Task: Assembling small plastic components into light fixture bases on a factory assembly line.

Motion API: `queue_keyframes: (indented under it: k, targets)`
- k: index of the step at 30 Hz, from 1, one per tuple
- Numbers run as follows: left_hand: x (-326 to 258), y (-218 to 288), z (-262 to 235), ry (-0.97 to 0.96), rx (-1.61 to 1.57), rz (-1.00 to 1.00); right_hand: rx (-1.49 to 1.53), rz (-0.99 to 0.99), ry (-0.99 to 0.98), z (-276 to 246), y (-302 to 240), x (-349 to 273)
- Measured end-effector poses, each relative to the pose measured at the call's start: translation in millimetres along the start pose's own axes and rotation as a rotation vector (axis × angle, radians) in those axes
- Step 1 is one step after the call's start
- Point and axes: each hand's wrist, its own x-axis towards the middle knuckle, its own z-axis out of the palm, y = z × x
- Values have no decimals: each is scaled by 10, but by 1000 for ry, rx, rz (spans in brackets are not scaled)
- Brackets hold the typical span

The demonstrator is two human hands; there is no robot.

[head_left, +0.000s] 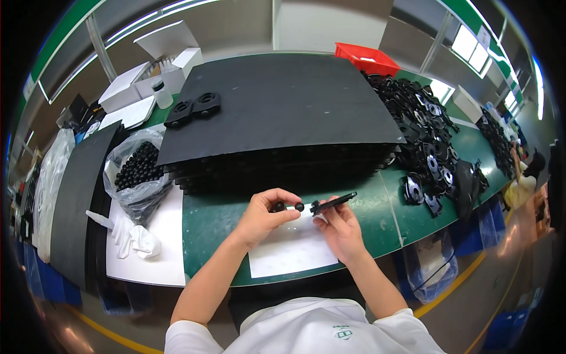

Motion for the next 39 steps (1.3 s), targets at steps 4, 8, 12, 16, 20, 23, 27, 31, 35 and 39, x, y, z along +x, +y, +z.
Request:
queue_keyframes:
  k: [4,8,12,16,20,23,27,31,35,39]
  targets:
    - [-15,14,33,-28,60,26,-5,43,-10,-12,-17,8]
    - [-24,12,39,-50,77,26,-11,47,-22,17,-26,-5]
    - [-24,16,60,-32,78,36,-30,52,-4,22,-14,2]
    - [-25,5,72,-23,100,65,-55,39,35,10,23,6]
    - [-17,-24,34,-70,238,119,-126,36,64,88,-24,-5]
    - [-4,-55,26,-84,226,110,-218,5,40,88,-48,-20]
    - [0,-111,5,-87,205,197,-284,-29,46,180,-122,-30]
    - [-8,-58,39,-23,164,225,-471,-94,21,337,-310,34]
    - [-2,-26,4,53,33,234,-595,-180,-119,599,-541,274]
    - [35,-69,-139,1,-209,195,-753,-323,-199,952,-725,657]
